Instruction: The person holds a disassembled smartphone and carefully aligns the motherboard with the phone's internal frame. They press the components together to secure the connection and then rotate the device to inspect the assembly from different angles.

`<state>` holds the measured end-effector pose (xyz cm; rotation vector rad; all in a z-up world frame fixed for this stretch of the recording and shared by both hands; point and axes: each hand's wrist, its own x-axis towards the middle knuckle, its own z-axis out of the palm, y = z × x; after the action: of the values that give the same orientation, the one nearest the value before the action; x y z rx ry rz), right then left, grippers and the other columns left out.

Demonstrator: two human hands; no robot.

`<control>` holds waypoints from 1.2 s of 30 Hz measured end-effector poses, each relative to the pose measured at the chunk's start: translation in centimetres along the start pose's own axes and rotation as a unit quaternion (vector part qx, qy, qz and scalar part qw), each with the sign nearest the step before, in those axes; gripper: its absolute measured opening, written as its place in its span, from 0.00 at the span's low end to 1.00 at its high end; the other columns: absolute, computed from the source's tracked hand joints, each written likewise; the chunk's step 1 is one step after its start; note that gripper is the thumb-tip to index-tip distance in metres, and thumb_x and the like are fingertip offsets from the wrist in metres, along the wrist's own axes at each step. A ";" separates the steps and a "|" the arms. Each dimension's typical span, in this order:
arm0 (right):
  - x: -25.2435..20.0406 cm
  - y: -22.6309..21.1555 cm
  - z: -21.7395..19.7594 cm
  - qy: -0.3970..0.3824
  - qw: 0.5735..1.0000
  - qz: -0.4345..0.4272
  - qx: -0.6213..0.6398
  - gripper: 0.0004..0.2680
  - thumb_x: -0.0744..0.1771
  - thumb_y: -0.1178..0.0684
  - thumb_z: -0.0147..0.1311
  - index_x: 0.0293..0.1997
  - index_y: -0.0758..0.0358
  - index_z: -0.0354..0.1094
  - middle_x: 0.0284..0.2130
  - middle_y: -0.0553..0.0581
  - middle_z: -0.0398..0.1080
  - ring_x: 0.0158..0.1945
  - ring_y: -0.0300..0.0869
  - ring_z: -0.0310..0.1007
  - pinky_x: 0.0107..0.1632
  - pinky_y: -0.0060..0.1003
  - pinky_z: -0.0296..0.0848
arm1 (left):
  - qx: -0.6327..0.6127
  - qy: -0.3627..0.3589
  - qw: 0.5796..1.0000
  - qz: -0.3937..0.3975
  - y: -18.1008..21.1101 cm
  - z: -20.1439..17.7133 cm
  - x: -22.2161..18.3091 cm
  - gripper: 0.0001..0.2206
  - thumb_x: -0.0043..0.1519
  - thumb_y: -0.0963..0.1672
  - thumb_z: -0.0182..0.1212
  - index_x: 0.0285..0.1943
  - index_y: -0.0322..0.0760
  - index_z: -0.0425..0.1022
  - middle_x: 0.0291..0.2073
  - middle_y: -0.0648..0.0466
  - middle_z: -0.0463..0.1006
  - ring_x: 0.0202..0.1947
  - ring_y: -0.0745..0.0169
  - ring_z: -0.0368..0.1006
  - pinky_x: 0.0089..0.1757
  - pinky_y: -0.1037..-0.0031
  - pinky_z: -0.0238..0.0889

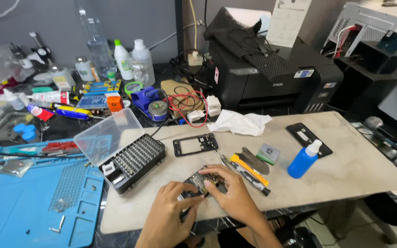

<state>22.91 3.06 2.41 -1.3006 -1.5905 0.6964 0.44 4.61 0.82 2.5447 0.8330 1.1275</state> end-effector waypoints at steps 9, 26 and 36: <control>-0.2 0.1 0.2 -0.006 1.000 -0.010 -0.025 0.11 0.71 0.55 0.62 0.59 0.58 0.86 0.58 0.55 0.86 0.66 0.43 0.84 0.70 0.36 0.75 | -0.036 -0.002 0.999 -0.010 0.5 -1.0 0.2 0.09 0.65 0.40 0.68 0.50 0.40 0.91 0.52 0.49 0.84 0.52 0.43 0.77 0.53 0.54 0.67; -0.8 -0.5 0.3 0.008 0.998 0.006 -0.062 0.10 0.75 0.55 0.60 0.66 0.57 0.81 0.59 0.53 0.77 0.39 0.29 0.66 0.40 0.24 0.64 | 0.019 -0.003 1.000 0.010 0.6 -0.5 -0.5 0.09 0.68 0.36 0.65 0.52 0.36 0.87 0.53 0.48 0.82 0.52 0.41 0.75 0.53 0.51 0.68; -0.7 -0.6 0.4 0.007 0.998 0.001 -0.063 0.10 0.76 0.56 0.58 0.66 0.60 0.80 0.58 0.56 0.77 0.46 0.32 0.74 0.45 0.25 0.71 | 0.021 -0.008 1.000 -0.003 0.6 -0.9 -0.2 0.15 0.74 0.40 0.69 0.69 0.28 0.78 0.55 0.43 0.83 0.52 0.40 0.76 0.57 0.51 0.72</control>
<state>22.26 2.28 2.53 -1.3959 -1.6447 0.5953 -0.10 3.97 1.58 2.5797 0.8673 1.0994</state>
